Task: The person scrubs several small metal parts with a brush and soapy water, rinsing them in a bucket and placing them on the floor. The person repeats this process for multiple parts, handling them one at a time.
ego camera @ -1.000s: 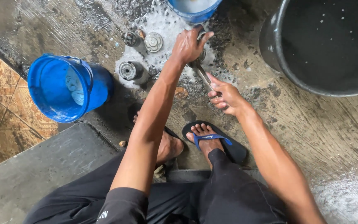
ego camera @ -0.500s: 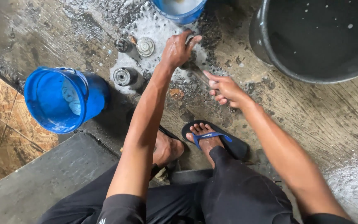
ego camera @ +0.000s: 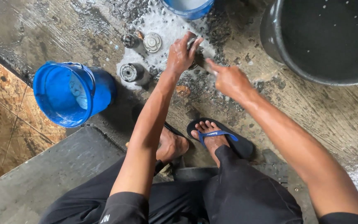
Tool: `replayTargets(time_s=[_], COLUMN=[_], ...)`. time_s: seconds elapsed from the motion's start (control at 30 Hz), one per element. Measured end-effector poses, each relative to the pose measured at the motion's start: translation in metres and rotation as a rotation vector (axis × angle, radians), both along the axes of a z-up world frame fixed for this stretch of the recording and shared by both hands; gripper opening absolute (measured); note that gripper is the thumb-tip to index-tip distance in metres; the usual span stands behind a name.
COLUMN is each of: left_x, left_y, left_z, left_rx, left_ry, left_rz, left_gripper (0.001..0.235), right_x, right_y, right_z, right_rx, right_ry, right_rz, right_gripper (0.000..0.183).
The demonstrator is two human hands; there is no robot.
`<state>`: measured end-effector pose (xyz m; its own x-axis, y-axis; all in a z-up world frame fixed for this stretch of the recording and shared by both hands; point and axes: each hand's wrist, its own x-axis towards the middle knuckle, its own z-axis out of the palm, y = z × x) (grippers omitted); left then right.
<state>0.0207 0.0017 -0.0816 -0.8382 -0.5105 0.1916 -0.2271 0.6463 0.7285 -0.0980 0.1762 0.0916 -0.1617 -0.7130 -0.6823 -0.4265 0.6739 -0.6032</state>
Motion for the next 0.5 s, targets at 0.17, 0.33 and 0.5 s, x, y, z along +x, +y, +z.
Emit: replayTargets(time_s=[0.17, 0.33, 0.5], left_x=[0.001, -0.002, 0.001], left_y=[-0.005, -0.001, -0.002], left_z=[-0.010, 0.006, 0.008], left_rx=[0.024, 0.001, 0.139], left_ry=[-0.174, -0.025, -0.305], left_rz=[0.072, -0.009, 0.091], left_gripper=[0.041, 0.043, 0.053], right_x=[0.042, 0.006, 0.065], right_y=[0.008, 0.013, 0.007], right_z=[-0.054, -0.017, -0.083], right_rx=[0.036, 0.270, -0.135], right_ry=[-0.331, -0.302, -0.223], right_rz=[-0.408, -0.371, -0.389], right_gripper=[0.056, 0.051, 0.054])
